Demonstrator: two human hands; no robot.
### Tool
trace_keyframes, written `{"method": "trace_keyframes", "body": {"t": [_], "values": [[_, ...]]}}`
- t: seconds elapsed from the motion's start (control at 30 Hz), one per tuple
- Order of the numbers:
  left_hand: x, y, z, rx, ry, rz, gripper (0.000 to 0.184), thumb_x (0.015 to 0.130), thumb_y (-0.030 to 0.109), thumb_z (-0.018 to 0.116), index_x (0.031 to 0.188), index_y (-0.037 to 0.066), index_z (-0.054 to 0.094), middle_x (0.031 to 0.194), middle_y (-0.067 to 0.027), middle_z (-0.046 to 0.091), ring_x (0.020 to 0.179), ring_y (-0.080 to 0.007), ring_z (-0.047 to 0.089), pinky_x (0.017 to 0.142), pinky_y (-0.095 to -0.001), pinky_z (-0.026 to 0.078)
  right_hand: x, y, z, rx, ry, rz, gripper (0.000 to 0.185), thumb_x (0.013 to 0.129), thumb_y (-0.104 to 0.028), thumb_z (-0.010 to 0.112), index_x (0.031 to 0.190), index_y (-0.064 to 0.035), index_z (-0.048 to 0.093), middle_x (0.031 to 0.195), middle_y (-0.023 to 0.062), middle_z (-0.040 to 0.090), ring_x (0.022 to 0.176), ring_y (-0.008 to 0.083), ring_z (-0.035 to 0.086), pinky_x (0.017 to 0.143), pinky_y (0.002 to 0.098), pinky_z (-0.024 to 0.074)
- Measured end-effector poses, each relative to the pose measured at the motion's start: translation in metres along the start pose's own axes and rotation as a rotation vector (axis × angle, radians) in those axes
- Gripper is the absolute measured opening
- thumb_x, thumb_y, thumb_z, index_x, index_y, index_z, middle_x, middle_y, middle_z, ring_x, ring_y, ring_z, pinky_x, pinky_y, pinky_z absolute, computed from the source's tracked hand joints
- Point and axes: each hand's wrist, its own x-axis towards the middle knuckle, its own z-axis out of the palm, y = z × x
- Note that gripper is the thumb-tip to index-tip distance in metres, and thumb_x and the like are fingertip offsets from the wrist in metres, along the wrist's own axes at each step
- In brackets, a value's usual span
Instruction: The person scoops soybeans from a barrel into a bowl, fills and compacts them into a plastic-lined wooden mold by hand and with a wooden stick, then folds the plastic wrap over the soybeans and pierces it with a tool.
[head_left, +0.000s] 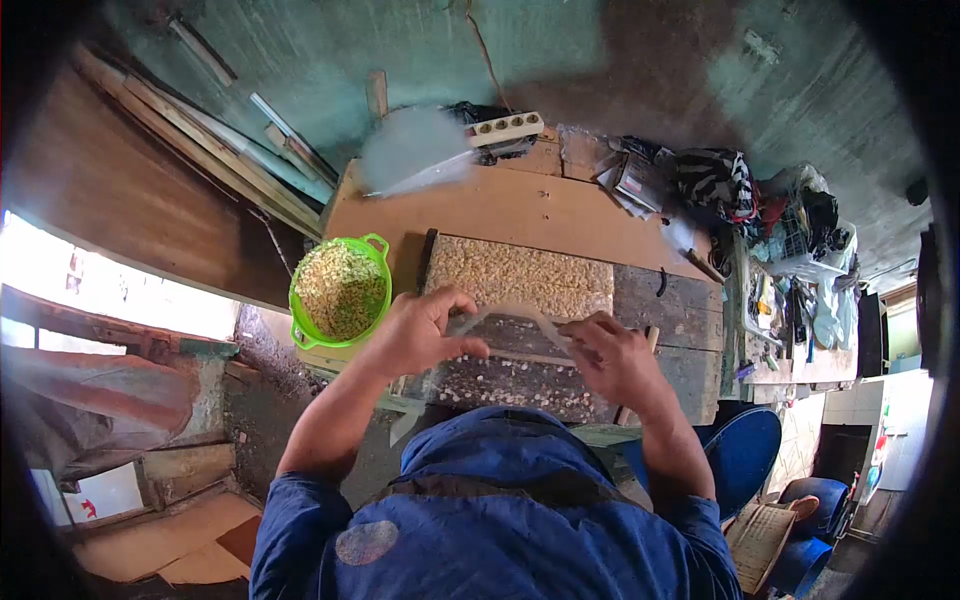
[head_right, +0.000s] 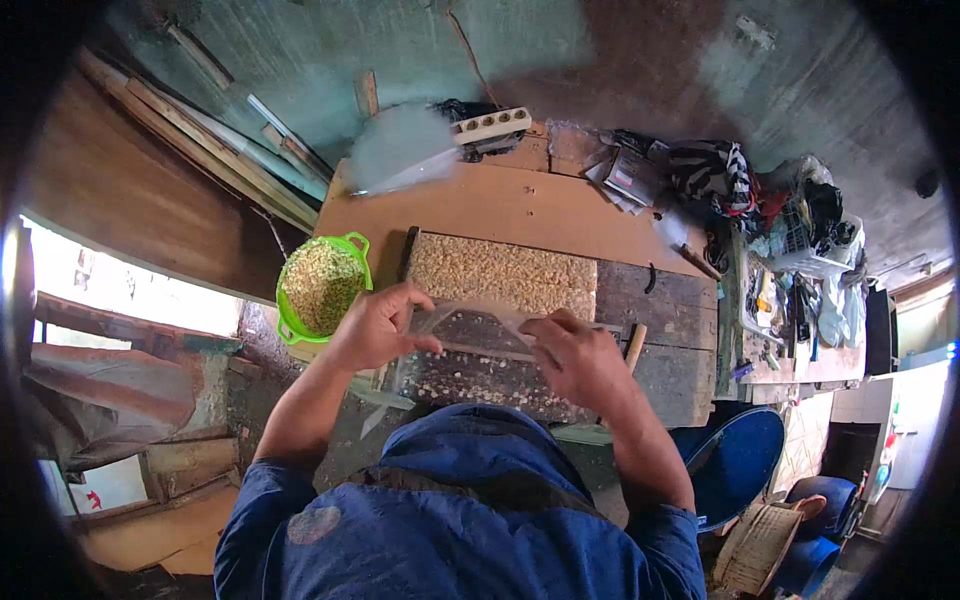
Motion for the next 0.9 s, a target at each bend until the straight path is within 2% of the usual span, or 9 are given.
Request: {"method": "trace_keyframes", "body": {"t": [0.07,0.13,0.17,0.3,0.33,0.37,0.47,0.63,0.9], "values": [[0.001,-0.002,-0.007,0.082,-0.099,0.066,0.036,0.083,0.036,0.079,0.097,0.007,0.065,0.061,-0.009,0.06,0.055,-0.0205,0.059,0.056,-0.0344,0.047,0.002,0.013,-0.005,-0.004,0.01,0.011,0.022,0.083,-0.015,0.071,0.105,-0.0103,0.069,0.095,0.0086,0.068,0.087,0.0322,0.068,0.072,0.0437,0.0564],[0.004,-0.019,-0.006,0.333,-0.118,0.123,0.029,0.084,0.032,0.075,0.096,0.007,0.065,0.07,-0.0108,0.064,0.065,-0.0309,0.064,0.061,-0.0415,0.05,0.008,0.026,-0.013,-0.072,0.07,-0.037,0.016,0.084,-0.013,0.07,0.099,-0.0092,0.07,0.095,0.0088,0.068,0.087,0.0313,0.068,0.074,0.0417,0.0563],[0.008,-0.029,-0.006,0.333,-0.119,0.122,0.029,0.084,0.032,0.075,0.096,0.007,0.065,0.07,-0.0108,0.064,0.065,-0.0309,0.064,0.061,-0.0415,0.05,0.011,0.038,-0.014,-0.114,0.078,-0.04,0.015,0.085,-0.011,0.068,0.1,-0.0082,0.07,0.098,0.0091,0.069,0.086,0.0302,0.068,0.073,0.0407,0.0562],[0.019,-0.028,-0.02,0.468,0.225,0.238,0.013,0.086,0.021,0.069,0.093,0.009,0.067,0.086,-0.0102,0.064,0.079,-0.0332,0.064,0.069,-0.0447,0.051,0.018,0.046,-0.026,-0.236,0.29,-0.005,0.016,0.085,-0.009,0.068,0.1,-0.0074,0.071,0.103,0.0092,0.069,0.089,0.0297,0.068,0.076,0.0397,0.0549],[0.019,-0.023,-0.023,0.513,0.356,0.251,0.009,0.087,0.017,0.067,0.091,0.01,0.067,0.09,-0.0091,0.063,0.081,-0.0326,0.063,0.07,-0.0441,0.05,0.017,0.043,-0.03,-0.266,0.445,0.0,0.017,0.084,-0.007,0.068,0.101,-0.0072,0.071,0.103,0.0092,0.069,0.092,0.0294,0.067,0.079,0.0394,0.0534],[0.018,-0.023,-0.02,0.485,0.49,0.309,0.008,0.083,0.013,0.07,0.091,0.01,0.067,0.09,-0.0081,0.06,0.082,-0.0317,0.06,0.074,-0.0429,0.048,0.015,0.041,-0.032,-0.295,0.599,0.007,0.018,0.084,-0.006,0.068,0.101,-0.0071,0.072,0.104,0.0093,0.069,0.094,0.0291,0.066,0.081,0.0392,0.0519],[-0.002,-0.019,-0.011,0.568,0.679,0.386,0.012,0.08,0.009,0.073,0.091,0.009,0.068,0.091,-0.0067,0.058,0.086,-0.0304,0.058,0.078,-0.0429,0.046,-0.011,0.042,-0.028,-0.436,0.713,-0.042,0.019,0.083,-0.004,0.068,0.101,-0.0077,0.072,0.103,0.009,0.069,0.099,0.0289,0.065,0.086,0.0395,0.0473],[-0.044,-0.063,0.044,0.52,0.576,0.28,0.013,0.078,0.009,0.077,0.089,0.011,0.07,0.104,-0.0052,0.06,0.113,-0.0289,0.058,0.096,-0.044,0.04,-0.067,0.065,0.029,-0.462,0.664,0.023,0.023,0.082,-0.003,0.069,0.103,-0.0098,0.074,0.106,0.0079,0.069,0.105,0.029,0.063,0.092,0.0418,0.0428],[-0.065,-0.125,0.111,0.433,0.4,0.098,0.008,0.083,0.013,0.071,0.091,0.013,0.07,0.117,-0.0049,0.059,0.13,-0.0327,0.047,0.106,-0.0497,0.031,-0.112,0.104,0.11,-0.466,0.377,0.306,0.034,0.079,-0.01,0.066,0.111,-0.0184,0.075,0.127,0.0051,0.062,0.127,0.029,0.051,0.106,0.0473,0.0341]]}}
